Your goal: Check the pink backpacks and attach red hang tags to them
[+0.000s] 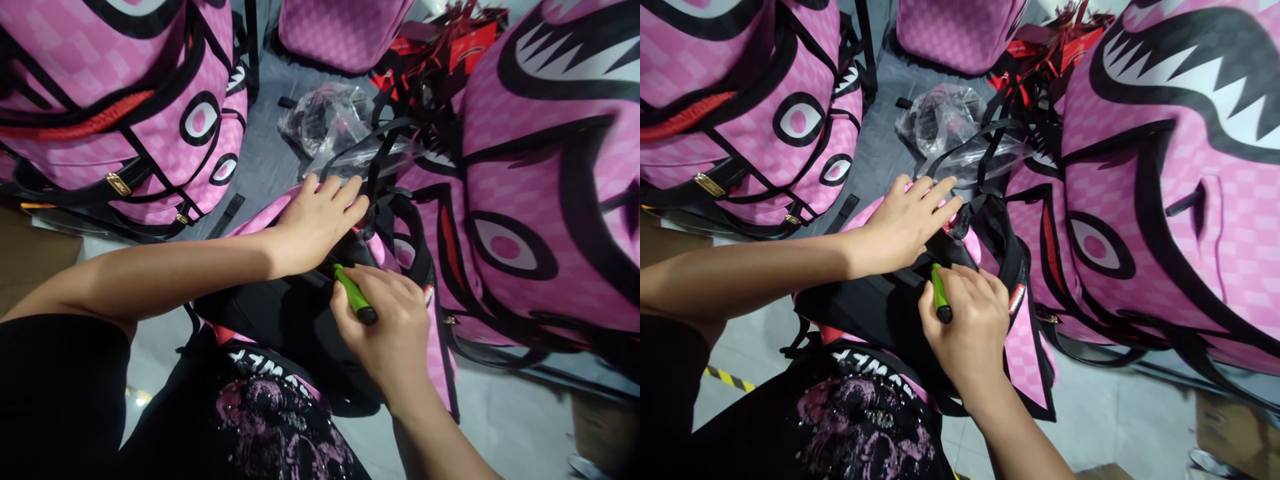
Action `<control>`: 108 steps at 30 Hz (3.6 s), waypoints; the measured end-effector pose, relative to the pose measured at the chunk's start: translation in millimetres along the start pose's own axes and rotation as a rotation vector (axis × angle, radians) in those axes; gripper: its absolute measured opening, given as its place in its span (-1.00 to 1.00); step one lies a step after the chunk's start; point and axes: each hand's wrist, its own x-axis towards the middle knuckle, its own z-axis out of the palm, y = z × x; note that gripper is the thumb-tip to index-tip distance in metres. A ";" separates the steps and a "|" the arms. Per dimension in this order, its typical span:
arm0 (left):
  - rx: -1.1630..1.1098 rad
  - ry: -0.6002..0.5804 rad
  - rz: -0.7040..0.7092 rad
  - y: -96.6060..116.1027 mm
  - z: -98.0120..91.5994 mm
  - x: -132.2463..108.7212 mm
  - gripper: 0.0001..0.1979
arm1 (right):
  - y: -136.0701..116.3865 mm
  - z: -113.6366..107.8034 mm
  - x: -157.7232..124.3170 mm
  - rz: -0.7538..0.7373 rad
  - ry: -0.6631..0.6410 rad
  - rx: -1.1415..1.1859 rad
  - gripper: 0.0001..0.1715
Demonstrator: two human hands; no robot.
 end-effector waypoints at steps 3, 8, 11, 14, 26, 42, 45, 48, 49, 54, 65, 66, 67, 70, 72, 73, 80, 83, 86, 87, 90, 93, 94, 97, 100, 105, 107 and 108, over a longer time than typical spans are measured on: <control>0.025 0.001 0.013 -1.7 -1.8 2.3 -0.17 | 2.1 -1.3 -3.1 0.025 -0.025 0.015 -0.88; 0.027 -0.191 0.078 -18.2 -19.2 -5.9 0.18 | -1.0 -6.1 -7.8 0.046 0.000 0.073 -0.88; 0.025 -0.237 -0.013 -28.2 -25.7 -30.3 0.27 | -11.0 -2.2 -9.6 0.040 0.001 0.197 -0.87; 0.078 -0.230 -0.160 -32.0 -19.4 -57.7 0.27 | -20.9 6.4 -11.8 -0.008 -0.006 0.280 -0.85; 0.058 -0.188 -0.149 -48.3 -2.7 -79.7 0.13 | -12.8 17.4 -14.4 -0.090 -0.019 0.303 -0.85; -0.152 -0.355 -0.179 -58.1 -5.9 -63.1 0.04 | -41.8 58.5 11.1 -0.087 -0.074 0.386 -0.81; -0.173 -0.379 -0.183 -59.5 -7.2 -60.1 0.04 | -44.6 58.1 9.4 -0.048 -0.064 0.307 -0.81; -0.194 -0.382 -0.180 -62.1 -5.7 -58.5 0.05 | -45.9 57.1 8.2 -0.032 -0.057 0.326 -0.80; -0.203 -0.380 -0.182 -63.0 -4.9 -58.2 0.06 | -46.4 57.0 8.1 -0.032 -0.064 0.335 -0.80; -0.241 -0.382 -0.174 -65.8 -1.8 -56.0 0.07 | -49.4 57.3 8.1 0.003 -0.050 0.266 -0.80; -0.261 -0.392 -0.196 -65.9 0.8 -53.0 0.08 | -51.5 62.5 9.2 0.041 -0.078 0.335 -0.76; -0.263 -0.393 -0.195 -65.8 0.6 -52.9 0.08 | -51.4 62.6 9.4 0.053 -0.069 0.313 -0.77; -0.262 -0.395 -0.195 -65.7 0.5 -52.8 0.08 | -51.4 62.5 9.5 0.056 -0.063 0.299 -0.77; -0.240 -0.386 -0.191 -65.4 1.0 -52.4 0.08 | -52.1 61.9 10.0 0.037 -0.093 0.346 -0.77; -0.223 -0.380 -0.185 -65.4 1.7 -52.3 0.09 | -52.9 61.8 10.1 0.050 -0.097 0.328 -0.77; -0.217 -0.382 -0.180 -65.4 2.0 -52.4 0.08 | -53.4 61.9 10.2 0.059 -0.078 0.304 -0.77; -0.190 -0.367 -0.168 -66.9 2.5 -52.9 0.05 | -51.8 62.1 11.2 0.067 -0.088 0.359 -0.78; -0.181 -0.356 -0.153 -67.9 2.9 -53.9 0.05 | -50.9 60.8 12.0 0.059 -0.081 0.369 -0.78; -0.180 -0.311 -0.127 -68.6 4.9 -56.5 0.03 | -53.6 63.6 12.6 0.081 -0.093 0.380 -0.79; -0.174 -0.296 -0.123 -68.9 6.2 -57.4 0.02 | -55.0 65.0 13.1 0.097 -0.085 0.373 -0.78; -0.153 -0.254 -0.128 -70.3 11.2 -59.2 0.00 | -56.2 61.1 17.9 0.105 -0.133 0.464 -0.79; -0.180 -0.233 -0.129 -71.2 14.1 -60.1 0.02 | -42.6 31.3 27.9 0.081 -0.174 0.652 -0.83; -0.198 -0.229 -0.124 -71.0 14.0 -60.5 0.02 | -32.0 17.1 33.1 0.079 -0.101 0.680 -0.85; -0.224 -0.219 -0.131 -68.8 10.5 -61.2 0.01 | 21.2 -14.3 60.9 0.180 0.297 0.447 -0.81; -0.221 -0.237 -0.152 -65.8 5.5 -61.1 -0.02 | 87.3 -3.0 107.1 0.323 0.001 -0.222 -0.66; -0.215 -0.272 -0.174 -64.2 4.4 -60.5 0.05 | 142.7 65.4 191.7 0.142 -0.439 -0.466 -0.63; -0.215 -0.310 -0.192 -65.0 5.3 -57.7 0.10 | 143.9 84.8 217.0 0.041 -0.475 -0.450 -0.61; -0.213 -0.335 -0.204 -65.2 4.9 -55.6 0.12 | 142.7 92.3 225.2 0.005 -0.487 -0.446 -0.62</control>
